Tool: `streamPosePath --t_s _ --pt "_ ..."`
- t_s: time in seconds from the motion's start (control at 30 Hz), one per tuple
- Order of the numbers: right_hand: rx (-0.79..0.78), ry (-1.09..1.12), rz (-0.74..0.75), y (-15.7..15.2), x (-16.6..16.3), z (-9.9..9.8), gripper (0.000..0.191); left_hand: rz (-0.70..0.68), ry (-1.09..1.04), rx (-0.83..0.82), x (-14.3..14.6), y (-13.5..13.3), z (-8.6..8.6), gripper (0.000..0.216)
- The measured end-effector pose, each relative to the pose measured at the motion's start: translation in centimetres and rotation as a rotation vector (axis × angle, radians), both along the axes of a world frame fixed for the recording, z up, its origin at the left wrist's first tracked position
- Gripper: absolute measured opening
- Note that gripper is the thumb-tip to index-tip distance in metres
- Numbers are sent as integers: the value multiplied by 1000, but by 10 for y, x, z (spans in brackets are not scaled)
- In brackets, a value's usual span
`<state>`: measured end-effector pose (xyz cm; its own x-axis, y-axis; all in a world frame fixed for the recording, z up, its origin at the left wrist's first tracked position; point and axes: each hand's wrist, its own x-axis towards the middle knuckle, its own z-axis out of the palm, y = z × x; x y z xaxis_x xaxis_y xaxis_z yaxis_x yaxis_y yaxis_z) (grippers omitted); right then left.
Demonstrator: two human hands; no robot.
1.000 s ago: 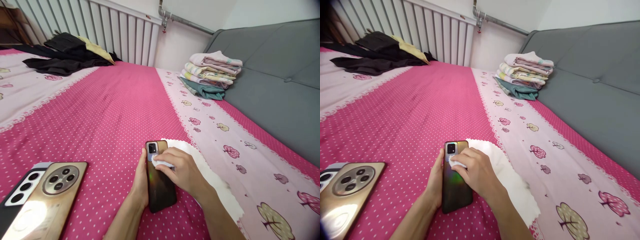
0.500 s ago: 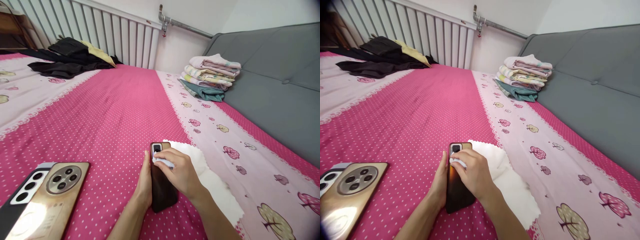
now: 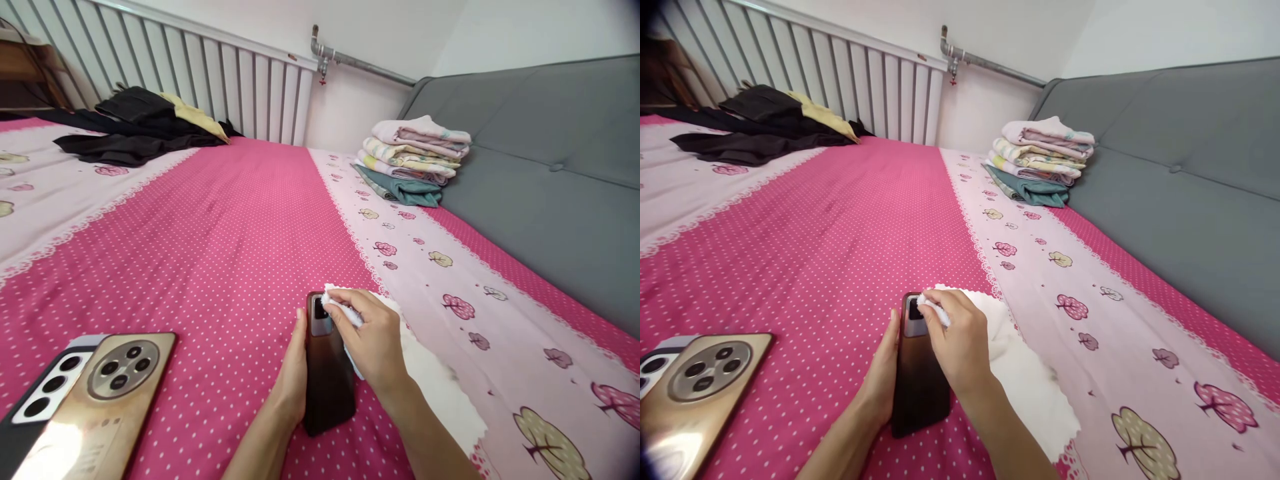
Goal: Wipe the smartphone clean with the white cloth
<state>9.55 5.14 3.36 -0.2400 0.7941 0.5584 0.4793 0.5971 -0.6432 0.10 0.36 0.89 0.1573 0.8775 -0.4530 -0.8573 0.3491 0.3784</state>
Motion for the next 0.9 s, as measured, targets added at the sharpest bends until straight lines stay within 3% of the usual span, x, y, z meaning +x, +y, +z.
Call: streamPosePath --t_s 0.23,0.47,0.9 --pt "78 60 72 -2 0 5 13 57 53 -11 5 0 2 42" --pt "116 -12 186 -5 -2 7 20 152 114 22 6 -1 -11 29" --pt "53 -61 49 1 3 2 22 -7 24 -28 3 0 0 46"
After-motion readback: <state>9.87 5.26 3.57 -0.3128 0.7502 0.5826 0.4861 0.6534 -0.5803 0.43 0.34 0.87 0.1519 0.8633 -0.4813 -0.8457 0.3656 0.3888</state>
